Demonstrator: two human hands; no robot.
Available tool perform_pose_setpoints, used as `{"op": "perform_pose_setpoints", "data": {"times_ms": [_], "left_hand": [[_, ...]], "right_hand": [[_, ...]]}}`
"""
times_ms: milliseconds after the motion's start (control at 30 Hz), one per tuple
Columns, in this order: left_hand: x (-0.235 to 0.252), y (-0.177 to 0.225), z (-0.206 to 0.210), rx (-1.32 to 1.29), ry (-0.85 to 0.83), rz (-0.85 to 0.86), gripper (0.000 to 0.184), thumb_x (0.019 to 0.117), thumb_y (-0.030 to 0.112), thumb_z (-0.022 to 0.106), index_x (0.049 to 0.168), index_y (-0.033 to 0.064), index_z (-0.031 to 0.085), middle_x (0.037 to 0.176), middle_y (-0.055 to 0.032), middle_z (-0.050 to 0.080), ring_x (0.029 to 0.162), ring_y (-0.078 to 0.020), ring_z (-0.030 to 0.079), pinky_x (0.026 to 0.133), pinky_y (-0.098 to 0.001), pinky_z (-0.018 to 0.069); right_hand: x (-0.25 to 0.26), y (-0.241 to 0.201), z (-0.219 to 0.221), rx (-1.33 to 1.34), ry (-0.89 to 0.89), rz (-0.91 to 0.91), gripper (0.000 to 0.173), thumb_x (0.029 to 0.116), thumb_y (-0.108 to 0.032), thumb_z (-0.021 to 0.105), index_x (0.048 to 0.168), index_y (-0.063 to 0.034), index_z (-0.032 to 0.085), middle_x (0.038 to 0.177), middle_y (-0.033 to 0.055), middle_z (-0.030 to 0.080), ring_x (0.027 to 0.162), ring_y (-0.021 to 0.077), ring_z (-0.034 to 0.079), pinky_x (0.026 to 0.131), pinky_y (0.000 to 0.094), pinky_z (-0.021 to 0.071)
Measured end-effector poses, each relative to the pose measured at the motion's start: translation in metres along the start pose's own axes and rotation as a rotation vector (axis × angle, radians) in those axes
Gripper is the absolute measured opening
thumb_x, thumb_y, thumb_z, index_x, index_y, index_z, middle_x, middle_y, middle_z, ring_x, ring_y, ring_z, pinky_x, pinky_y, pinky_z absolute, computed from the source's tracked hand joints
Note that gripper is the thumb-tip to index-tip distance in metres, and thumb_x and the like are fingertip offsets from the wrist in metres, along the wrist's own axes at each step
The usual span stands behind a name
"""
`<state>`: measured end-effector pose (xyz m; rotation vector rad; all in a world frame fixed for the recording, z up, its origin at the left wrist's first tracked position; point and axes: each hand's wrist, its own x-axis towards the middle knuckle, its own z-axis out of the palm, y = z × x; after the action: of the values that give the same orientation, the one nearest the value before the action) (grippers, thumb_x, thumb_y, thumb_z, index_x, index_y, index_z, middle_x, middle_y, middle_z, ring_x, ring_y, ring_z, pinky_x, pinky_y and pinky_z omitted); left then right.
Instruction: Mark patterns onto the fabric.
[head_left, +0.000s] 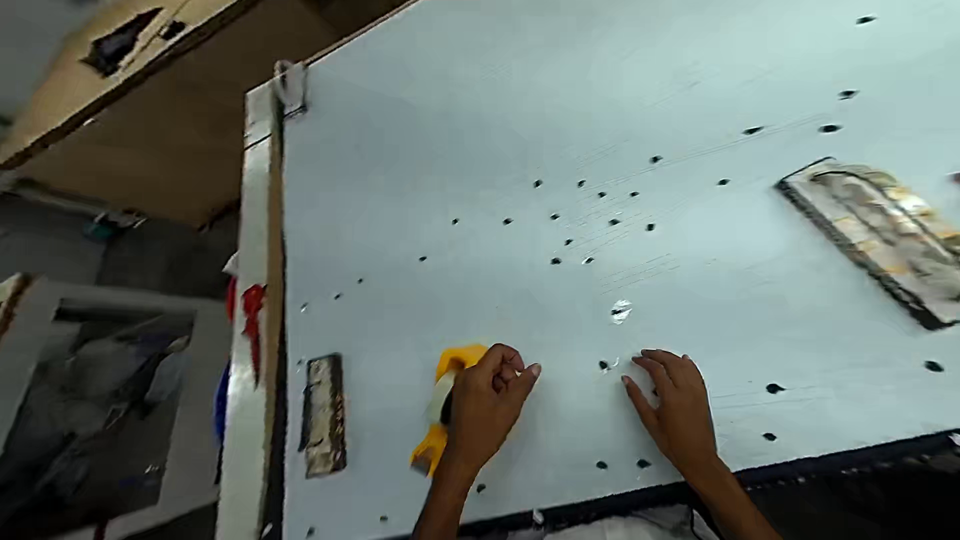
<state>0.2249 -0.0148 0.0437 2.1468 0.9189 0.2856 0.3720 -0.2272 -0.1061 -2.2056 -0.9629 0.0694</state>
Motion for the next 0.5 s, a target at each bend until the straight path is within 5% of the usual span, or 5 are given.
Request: {"op": "perform_pose_setpoints", "data": {"times_ms": [133, 200, 267, 367, 500], "left_hand": [[-0.073, -0.084, -0.078, 0.08, 0.246, -0.176, 0.019, 0.0942, 0.024, 0.071, 0.101, 0.0059, 0.068, 0.089, -0.0046, 0.066, 0.077, -0.0147, 0.065, 0.063, -0.0337, 0.0549], [-0.094, -0.126, -0.096, 0.071, 0.16, -0.293, 0.032, 0.0975, 0.028, 0.069, 0.118, 0.0041, 0.069, 0.125, -0.0149, 0.063, 0.109, -0.0291, 0.064, 0.083, -0.0489, 0.057], [-0.103, -0.152, -0.097, 0.001, 0.031, -0.322, 0.039, 0.0989, 0.034, 0.067, 0.128, 0.0072, 0.067, 0.146, -0.0158, 0.052, 0.128, -0.0326, 0.055, 0.097, -0.0531, 0.0536], [-0.108, -0.166, -0.092, -0.089, -0.062, -0.319, 0.027, 0.0979, 0.031, 0.067, 0.115, 0.0109, 0.073, 0.148, -0.0127, 0.049, 0.13, -0.0307, 0.053, 0.099, -0.0515, 0.0516], [-0.105, -0.162, -0.093, -0.236, 0.008, -0.335, 0.011, 0.0947, 0.017, 0.073, 0.096, 0.0056, 0.075, 0.135, -0.0107, 0.057, 0.121, -0.0258, 0.057, 0.098, -0.0463, 0.0513]], "right_hand": [[-0.016, -0.082, 0.033, 0.246, -0.187, -0.115, 0.037, 0.0992, -0.039, 0.058, 0.108, -0.0077, 0.076, 0.106, 0.0097, 0.075, 0.104, 0.0302, 0.07, 0.095, 0.0576, 0.0525], [-0.032, -0.126, 0.054, 0.303, -0.325, -0.191, 0.035, 0.0989, -0.039, 0.062, 0.11, -0.0087, 0.076, 0.106, 0.0083, 0.075, 0.103, 0.0284, 0.071, 0.095, 0.0556, 0.0537], [-0.044, -0.164, 0.074, 0.291, -0.39, -0.274, 0.039, 0.0968, -0.044, 0.065, 0.114, -0.0102, 0.075, 0.105, 0.0076, 0.076, 0.101, 0.0277, 0.071, 0.094, 0.0555, 0.0539], [-0.058, -0.205, 0.099, 0.218, -0.393, -0.343, 0.05, 0.0933, -0.054, 0.066, 0.122, -0.0133, 0.074, 0.107, 0.0074, 0.074, 0.099, 0.0274, 0.07, 0.088, 0.0552, 0.0541], [-0.066, -0.218, 0.12, 0.05, -0.236, -0.407, 0.036, 0.0925, -0.049, 0.067, 0.107, -0.0188, 0.08, 0.096, 0.002, 0.075, 0.089, 0.0247, 0.07, 0.084, 0.0537, 0.0525]]}}
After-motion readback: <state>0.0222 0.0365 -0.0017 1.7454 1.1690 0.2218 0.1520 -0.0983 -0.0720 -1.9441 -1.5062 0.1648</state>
